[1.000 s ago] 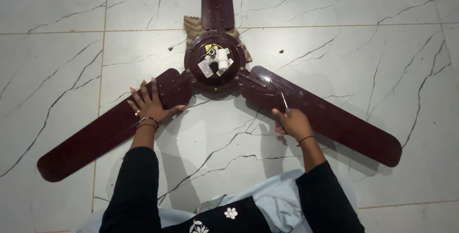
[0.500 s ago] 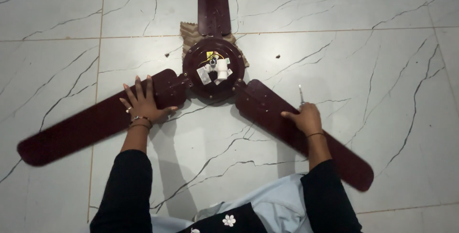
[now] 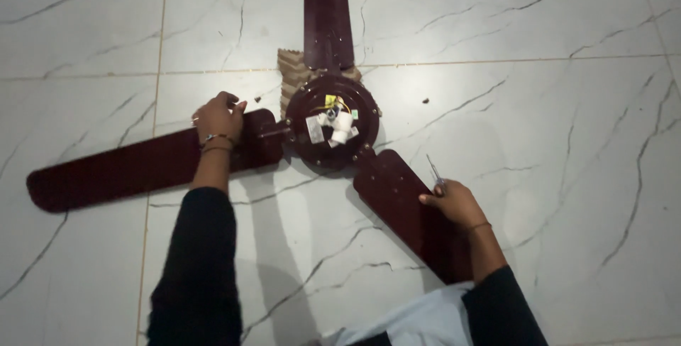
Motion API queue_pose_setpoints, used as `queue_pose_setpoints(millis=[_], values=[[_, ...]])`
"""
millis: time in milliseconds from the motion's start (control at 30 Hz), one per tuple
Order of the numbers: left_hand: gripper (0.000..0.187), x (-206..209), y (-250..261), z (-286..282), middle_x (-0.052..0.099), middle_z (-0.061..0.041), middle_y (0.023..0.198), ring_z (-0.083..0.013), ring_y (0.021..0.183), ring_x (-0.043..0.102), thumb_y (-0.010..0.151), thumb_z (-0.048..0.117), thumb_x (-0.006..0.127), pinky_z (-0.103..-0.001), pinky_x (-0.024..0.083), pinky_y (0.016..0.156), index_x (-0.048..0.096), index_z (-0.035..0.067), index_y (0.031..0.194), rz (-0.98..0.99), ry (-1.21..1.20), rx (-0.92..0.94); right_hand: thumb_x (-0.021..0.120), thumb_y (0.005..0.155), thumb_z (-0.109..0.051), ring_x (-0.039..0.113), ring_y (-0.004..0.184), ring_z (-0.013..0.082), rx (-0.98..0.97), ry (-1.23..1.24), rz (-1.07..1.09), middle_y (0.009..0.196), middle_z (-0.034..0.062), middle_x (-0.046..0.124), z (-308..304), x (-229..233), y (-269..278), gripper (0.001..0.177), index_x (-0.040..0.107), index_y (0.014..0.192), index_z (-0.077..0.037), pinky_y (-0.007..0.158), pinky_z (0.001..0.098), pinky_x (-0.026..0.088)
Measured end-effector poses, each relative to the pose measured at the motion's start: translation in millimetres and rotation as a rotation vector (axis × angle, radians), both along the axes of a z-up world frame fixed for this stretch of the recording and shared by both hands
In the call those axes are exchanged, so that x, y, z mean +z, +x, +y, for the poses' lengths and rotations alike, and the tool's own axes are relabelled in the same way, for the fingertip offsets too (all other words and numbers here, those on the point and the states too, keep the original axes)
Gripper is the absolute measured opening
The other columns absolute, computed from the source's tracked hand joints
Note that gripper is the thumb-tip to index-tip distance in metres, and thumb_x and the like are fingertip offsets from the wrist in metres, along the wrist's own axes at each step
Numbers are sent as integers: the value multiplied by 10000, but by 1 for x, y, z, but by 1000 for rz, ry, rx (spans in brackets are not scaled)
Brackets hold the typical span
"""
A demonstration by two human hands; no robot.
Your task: The person attaches three maroon ceiling fan blades to the central motor housing using a screwdriver. They secure each blade one at a time by tightening screws at the blade mounts, rotating the fan assembly as needed to access each blade.
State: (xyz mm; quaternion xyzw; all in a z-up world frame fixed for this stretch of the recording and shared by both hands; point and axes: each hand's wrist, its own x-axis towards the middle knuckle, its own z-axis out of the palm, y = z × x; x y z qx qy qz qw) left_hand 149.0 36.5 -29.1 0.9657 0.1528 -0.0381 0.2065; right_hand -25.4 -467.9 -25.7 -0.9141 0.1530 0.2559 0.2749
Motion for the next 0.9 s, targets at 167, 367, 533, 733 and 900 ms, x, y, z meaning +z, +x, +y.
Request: queue_pose_setpoints(millis=[167, 367, 533, 733, 900], values=[[355, -4, 50, -21, 759, -78, 1051, -284, 1036, 704, 786, 360, 876, -468, 512, 982, 741, 176, 1057, 116, -38, 147, 879, 757, -338, 510, 623, 228, -127, 147, 89, 628, 92, 564, 1, 7, 1, 500, 452, 674, -90, 665, 375, 497], [263, -35, 76, -21, 762, -85, 1083, -275, 1041, 729, 791, 276, 892, -402, 576, 952, 786, 163, 1003, 302, -49, 112, 863, 766, -187, 467, 627, 181, -249, 297, 156, 645, 35, 513, 6, 14, 6, 440, 435, 685, -121, 645, 348, 457], [208, -28, 73, -23, 737, -142, 1056, -320, 1003, 699, 906, 261, 801, -453, 554, 875, 729, 108, 1026, 90, 9, 61, 871, 757, -105, 437, 615, 161, -294, 391, 101, 646, 17, 484, 6, 10, 6, 486, 389, 697, -121, 614, 314, 449], [136, 27, 22, -62, 745, -121, 966, -206, 884, 752, 1013, 136, 614, -354, 582, 800, 626, 52, 1119, -363, -422, -11, 843, 783, -96, 455, 632, 129, -460, 377, -82, 651, -2, 491, 3, 5, 13, 438, 415, 698, -126, 603, 301, 440], [186, 18, -60, -85, 691, -69, 881, -148, 711, 646, 1047, 193, 508, -313, 518, 638, 630, 55, 1069, -243, -723, 59, 854, 759, -91, 462, 630, 140, -405, 353, -105, 648, 12, 508, -1, 3, 27, 427, 433, 687, -98, 600, 313, 438]])
